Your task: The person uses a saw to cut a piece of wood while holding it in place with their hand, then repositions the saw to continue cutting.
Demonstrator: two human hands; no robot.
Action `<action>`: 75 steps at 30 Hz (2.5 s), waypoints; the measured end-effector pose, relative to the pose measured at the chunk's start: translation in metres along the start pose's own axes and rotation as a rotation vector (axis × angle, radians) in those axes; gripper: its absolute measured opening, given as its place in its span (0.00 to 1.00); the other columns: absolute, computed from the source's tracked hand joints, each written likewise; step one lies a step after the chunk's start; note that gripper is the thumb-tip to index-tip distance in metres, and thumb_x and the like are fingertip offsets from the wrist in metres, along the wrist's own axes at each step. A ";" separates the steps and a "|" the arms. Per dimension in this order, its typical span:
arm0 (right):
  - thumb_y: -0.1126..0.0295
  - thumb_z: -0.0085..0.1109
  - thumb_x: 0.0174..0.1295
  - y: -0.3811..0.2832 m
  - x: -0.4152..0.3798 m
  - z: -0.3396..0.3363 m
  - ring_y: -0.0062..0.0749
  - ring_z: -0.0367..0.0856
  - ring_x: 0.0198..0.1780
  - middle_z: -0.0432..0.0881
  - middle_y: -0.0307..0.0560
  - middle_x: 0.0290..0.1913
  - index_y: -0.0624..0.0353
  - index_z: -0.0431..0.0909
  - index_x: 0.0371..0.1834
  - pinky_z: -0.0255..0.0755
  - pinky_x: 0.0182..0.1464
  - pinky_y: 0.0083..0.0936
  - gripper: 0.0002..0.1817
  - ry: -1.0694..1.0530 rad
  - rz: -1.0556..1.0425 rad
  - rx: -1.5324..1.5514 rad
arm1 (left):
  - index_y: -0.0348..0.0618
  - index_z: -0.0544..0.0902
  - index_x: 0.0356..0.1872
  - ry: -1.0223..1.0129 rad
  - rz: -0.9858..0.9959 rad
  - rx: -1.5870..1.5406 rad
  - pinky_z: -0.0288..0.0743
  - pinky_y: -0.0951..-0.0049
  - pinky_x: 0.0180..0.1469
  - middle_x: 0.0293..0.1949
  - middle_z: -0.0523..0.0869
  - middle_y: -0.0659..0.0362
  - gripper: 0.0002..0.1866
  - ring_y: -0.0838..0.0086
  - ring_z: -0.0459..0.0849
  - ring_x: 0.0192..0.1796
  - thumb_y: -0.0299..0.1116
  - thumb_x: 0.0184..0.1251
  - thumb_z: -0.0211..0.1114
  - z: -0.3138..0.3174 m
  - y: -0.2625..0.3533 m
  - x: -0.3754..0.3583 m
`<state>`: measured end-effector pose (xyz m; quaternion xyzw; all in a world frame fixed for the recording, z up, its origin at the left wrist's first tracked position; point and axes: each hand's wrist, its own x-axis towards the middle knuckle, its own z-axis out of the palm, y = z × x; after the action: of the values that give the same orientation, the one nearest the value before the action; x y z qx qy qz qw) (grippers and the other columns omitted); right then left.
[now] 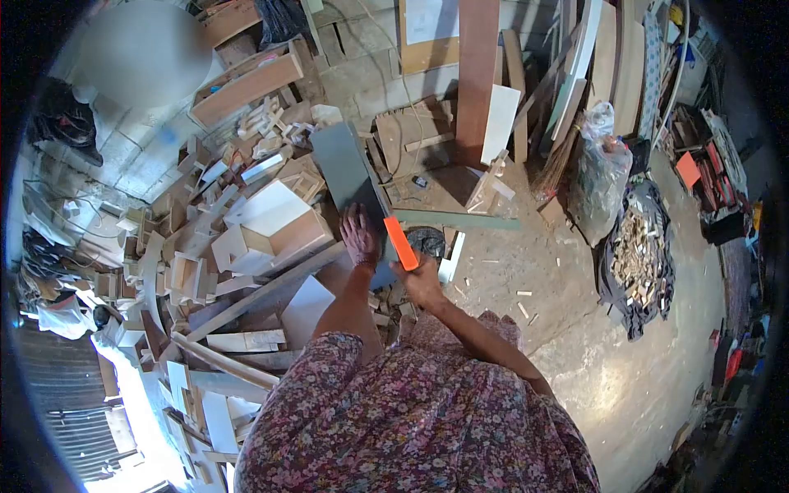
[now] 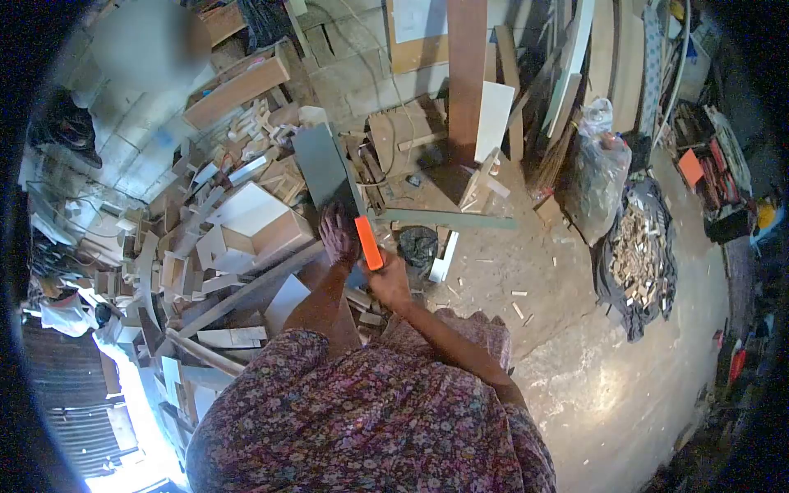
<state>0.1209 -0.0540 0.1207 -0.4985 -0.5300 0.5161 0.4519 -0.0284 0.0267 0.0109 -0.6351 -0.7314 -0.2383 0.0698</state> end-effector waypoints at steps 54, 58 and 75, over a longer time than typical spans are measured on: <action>0.66 0.58 0.52 -0.019 0.018 0.009 0.25 0.73 0.25 0.75 0.42 0.21 0.65 0.73 0.37 0.69 0.30 0.27 0.14 -0.002 -0.021 -0.295 | 0.42 0.66 0.57 0.066 -0.018 -0.053 0.53 0.57 0.65 0.59 0.66 0.50 0.22 0.59 0.60 0.64 0.35 0.61 0.50 0.026 -0.010 0.008; 0.68 0.58 0.53 -0.039 -0.022 -0.007 0.22 0.70 0.28 0.76 0.43 0.23 0.66 0.73 0.37 0.68 0.33 0.24 0.13 0.006 0.123 -0.205 | 0.43 0.66 0.57 0.083 -0.014 -0.030 0.54 0.58 0.64 0.59 0.65 0.51 0.22 0.60 0.60 0.65 0.36 0.62 0.51 0.012 0.000 0.010; 0.72 0.57 0.53 -0.039 -0.010 -0.015 0.18 0.67 0.27 0.73 0.37 0.23 0.64 0.73 0.31 0.65 0.30 0.22 0.07 -0.022 0.265 0.024 | 0.42 0.67 0.58 0.031 -0.014 -0.027 0.53 0.58 0.64 0.60 0.65 0.50 0.21 0.59 0.59 0.65 0.36 0.63 0.48 0.010 0.001 0.007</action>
<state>0.1342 -0.0618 0.1609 -0.5527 -0.4582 0.5832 0.3800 -0.0272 0.0378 0.0055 -0.6271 -0.7314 -0.2584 0.0707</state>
